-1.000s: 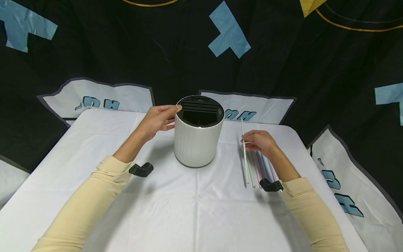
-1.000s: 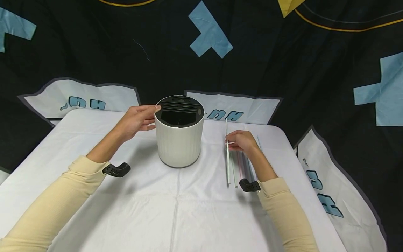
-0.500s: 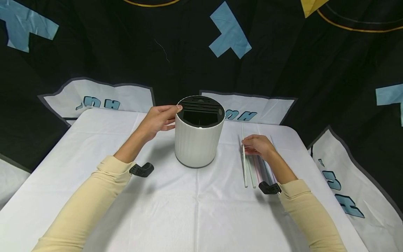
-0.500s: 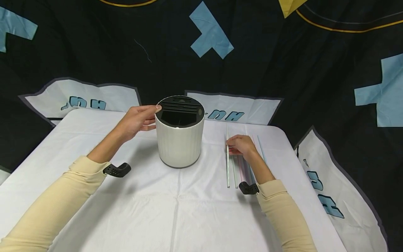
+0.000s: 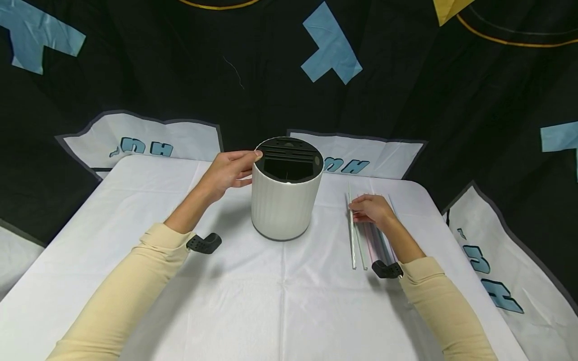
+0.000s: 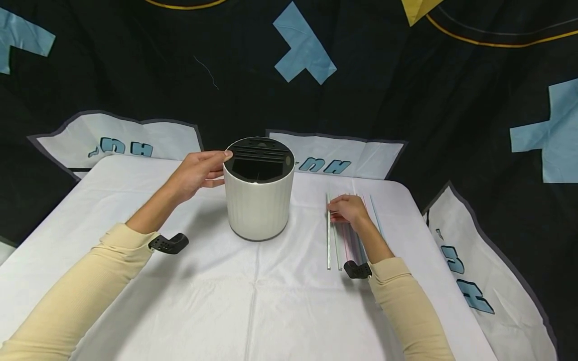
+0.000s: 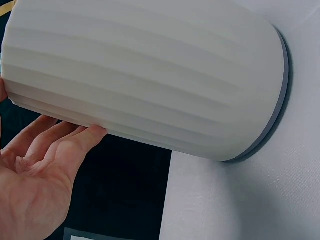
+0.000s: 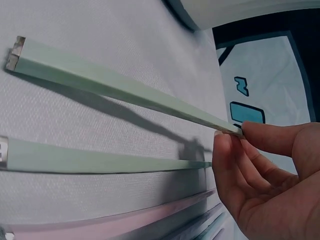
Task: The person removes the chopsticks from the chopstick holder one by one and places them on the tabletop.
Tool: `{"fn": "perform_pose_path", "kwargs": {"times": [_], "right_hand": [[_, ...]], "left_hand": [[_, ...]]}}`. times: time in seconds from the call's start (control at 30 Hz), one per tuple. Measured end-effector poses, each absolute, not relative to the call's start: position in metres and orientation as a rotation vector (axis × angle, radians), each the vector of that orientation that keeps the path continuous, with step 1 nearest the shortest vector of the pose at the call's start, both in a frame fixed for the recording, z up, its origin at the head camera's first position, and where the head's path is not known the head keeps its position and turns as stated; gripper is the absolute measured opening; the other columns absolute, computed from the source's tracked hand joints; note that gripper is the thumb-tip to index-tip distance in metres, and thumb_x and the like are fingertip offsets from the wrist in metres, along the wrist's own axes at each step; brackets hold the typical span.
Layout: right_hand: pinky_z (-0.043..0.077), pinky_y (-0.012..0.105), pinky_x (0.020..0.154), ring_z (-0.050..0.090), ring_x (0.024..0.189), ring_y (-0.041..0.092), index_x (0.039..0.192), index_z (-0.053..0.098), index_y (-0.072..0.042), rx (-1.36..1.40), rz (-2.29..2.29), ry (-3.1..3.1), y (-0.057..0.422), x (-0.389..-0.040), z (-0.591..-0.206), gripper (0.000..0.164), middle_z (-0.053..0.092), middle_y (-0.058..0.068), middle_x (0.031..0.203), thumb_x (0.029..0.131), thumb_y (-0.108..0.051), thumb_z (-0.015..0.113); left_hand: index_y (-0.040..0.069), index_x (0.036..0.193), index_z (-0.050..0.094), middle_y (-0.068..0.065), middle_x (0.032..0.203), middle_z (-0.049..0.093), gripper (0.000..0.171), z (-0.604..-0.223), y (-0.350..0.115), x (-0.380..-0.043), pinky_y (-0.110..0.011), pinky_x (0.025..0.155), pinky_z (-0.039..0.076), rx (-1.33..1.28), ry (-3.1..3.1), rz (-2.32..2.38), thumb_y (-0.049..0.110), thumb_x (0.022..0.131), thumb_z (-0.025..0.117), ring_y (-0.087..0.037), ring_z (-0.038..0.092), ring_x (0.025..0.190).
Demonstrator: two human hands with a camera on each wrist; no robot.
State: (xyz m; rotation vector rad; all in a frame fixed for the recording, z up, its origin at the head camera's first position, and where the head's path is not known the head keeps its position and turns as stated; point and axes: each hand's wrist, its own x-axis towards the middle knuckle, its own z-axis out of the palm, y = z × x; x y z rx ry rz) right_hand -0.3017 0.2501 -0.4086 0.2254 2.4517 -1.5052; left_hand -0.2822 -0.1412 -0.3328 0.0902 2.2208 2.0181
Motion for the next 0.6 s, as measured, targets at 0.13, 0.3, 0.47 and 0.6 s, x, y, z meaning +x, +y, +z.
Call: {"fn": "perform_pose_path", "kwargs": {"times": [0.13,0.3,0.47,0.6], "right_hand": [[0.063,0.028,0.074,0.069,0.073,0.013,0.125,0.059,0.008,0.230,-1.504,2.436,0.2519,-0.3010,-0.4102,0.035,0.070,0.010,0.096,0.098,-0.013,0.066],[0.063,0.028,0.074,0.069,0.072,0.011,0.129,0.058,0.009,0.239,-1.499,2.413,0.2523,-0.3007,-0.4121,0.037,0.069,0.005,0.089,0.099,-0.013,0.065],[0.064,0.029,0.074,0.069,0.070,0.011,0.127,0.059,0.009,0.244,-1.492,2.426,0.2519,-0.3010,-0.4135,0.036,0.069,0.003,0.086,0.099,-0.013,0.066],[0.064,0.030,0.075,0.069,0.070,0.012,0.126,0.060,0.009,0.242,-1.496,2.434,0.2519,-0.3012,-0.4147,0.035,0.069,0.004,0.086,0.098,-0.012,0.066]], "left_hand": [[0.009,0.140,0.060,-0.009,0.142,0.062,0.055,-0.3331,-0.1408,-0.2834,-0.038,0.095,0.059,0.096,2.217,2.012,0.042,0.096,0.068,-0.026,0.062,0.128],[0.009,0.140,0.061,-0.009,0.142,0.062,0.054,-0.3329,-0.1405,-0.2831,-0.036,0.094,0.059,0.090,2.202,2.023,0.041,0.096,0.068,-0.025,0.062,0.127],[0.010,0.140,0.061,-0.009,0.142,0.061,0.053,-0.3325,-0.1408,-0.2826,-0.037,0.095,0.059,0.087,2.212,2.020,0.041,0.097,0.068,-0.026,0.062,0.128],[0.009,0.139,0.061,-0.009,0.142,0.061,0.054,-0.3316,-0.1406,-0.2823,-0.038,0.096,0.058,0.088,2.213,2.022,0.041,0.096,0.068,-0.026,0.062,0.128]]}}
